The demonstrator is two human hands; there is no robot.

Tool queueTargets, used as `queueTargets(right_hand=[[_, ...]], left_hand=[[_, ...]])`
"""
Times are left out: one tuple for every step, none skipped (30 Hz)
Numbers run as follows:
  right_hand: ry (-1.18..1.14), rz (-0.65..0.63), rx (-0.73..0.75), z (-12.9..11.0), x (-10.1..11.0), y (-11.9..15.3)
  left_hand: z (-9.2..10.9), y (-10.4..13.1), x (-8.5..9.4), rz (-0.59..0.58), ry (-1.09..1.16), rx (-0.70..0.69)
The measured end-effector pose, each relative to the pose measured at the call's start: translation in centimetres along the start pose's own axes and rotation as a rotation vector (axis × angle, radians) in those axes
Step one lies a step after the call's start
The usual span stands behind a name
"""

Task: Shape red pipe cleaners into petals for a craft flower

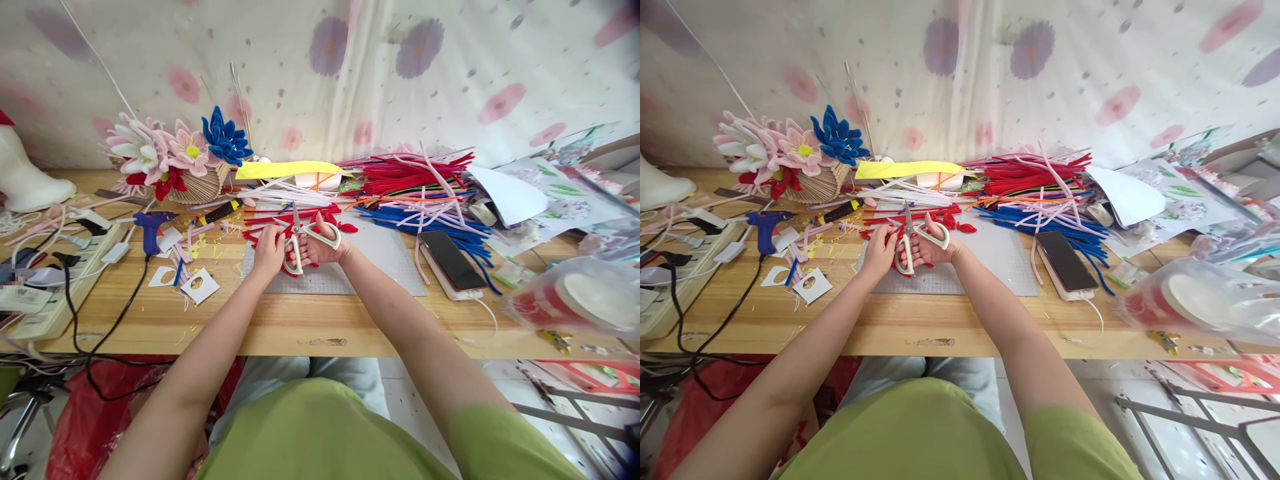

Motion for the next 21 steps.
queueTargets(right_hand=[[0.012, 0.029, -0.001, 0.0, -0.1, 0.1], [0.022, 0.053, 0.001, 0.0, -0.3, 0.3], [0.029, 0.067, 0.001, 0.1, -0.4, 0.4], [0.034, 0.07, 0.0, 0.1, -0.5, 0.4], [0.036, 0.063, -0.003, 0.2, -0.5, 0.4], [0.035, 0.048, -0.004, 0.2, -0.5, 0.4], [0.032, 0.029, -0.007, 0.3, -0.5, 0.3], [0.026, 0.012, -0.014, 0.4, -0.4, 0.1], [0.02, 0.001, -0.023, 0.4, -0.3, 0.0], [0.014, -0.004, -0.034, 0.5, -0.3, -0.2], [0.006, -0.007, -0.041, 0.6, -0.2, -0.3], [-0.001, -0.007, -0.039, 0.6, -0.2, -0.3], [-0.006, -0.008, -0.033, 0.7, -0.2, -0.3], [-0.011, -0.011, -0.021, 0.7, -0.2, -0.3], [-0.014, -0.015, -0.008, 0.7, -0.2, -0.2], [-0.017, -0.02, 0.003, 0.7, -0.3, -0.2], [-0.017, -0.022, 0.011, 0.7, -0.2, -0.2], [-0.016, -0.024, 0.014, 0.7, -0.2, -0.2], [-0.014, -0.025, 0.014, 0.7, 0.0, -0.3], [-0.009, -0.026, 0.008, 0.7, 0.1, -0.5], [-0.002, -0.03, -0.004, 0.6, 0.2, -0.6]], left_hand=[[-0.1, 0.1, 0.0, -0.041, 0.024, 0.015], [-0.2, 0.2, 0.0, -0.067, 0.043, 0.027], [-0.2, 0.2, 0.0, -0.073, 0.052, 0.035], [-0.3, 0.2, 0.1, -0.063, 0.049, 0.04], [-0.3, 0.2, 0.2, -0.049, 0.04, 0.041], [-0.2, 0.1, 0.3, -0.043, 0.03, 0.045], [-0.2, -0.1, 0.4, -0.055, 0.028, 0.057], [-0.1, -0.2, 0.5, -0.084, 0.036, 0.076], [-0.1, -0.4, 0.6, -0.119, 0.053, 0.097], [-0.1, -0.6, 0.6, -0.147, 0.073, 0.118], [-0.1, -0.8, 0.7, -0.165, 0.091, 0.137], [-0.1, -1.0, 0.7, -0.175, 0.106, 0.154], [-0.2, -1.1, 0.7, -0.18, 0.116, 0.162], [-0.3, -1.2, 0.7, -0.182, 0.12, 0.167], [-0.4, -1.4, 0.6, -0.187, 0.127, 0.168], [-0.6, -1.4, 0.6, -0.199, 0.138, 0.167], [-0.7, -1.5, 0.5, -0.213, 0.152, 0.164], [-0.8, -1.5, 0.5, -0.229, 0.169, 0.157], [-0.9, -1.5, 0.5, -0.247, 0.186, 0.15], [-0.9, -1.5, 0.5, -0.266, 0.198, 0.142], [-0.9, -1.4, 0.5, -0.285, 0.197, 0.131]])
Point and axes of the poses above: each hand's wrist, its own y-axis away from the middle knuckle, its own x-axis out of the back of the hand, z = x × y, the point moved 1 cm from there along -y, towards the middle knuckle, and after that the axes turned 3 degrees about -y, right-handed, at the moved point
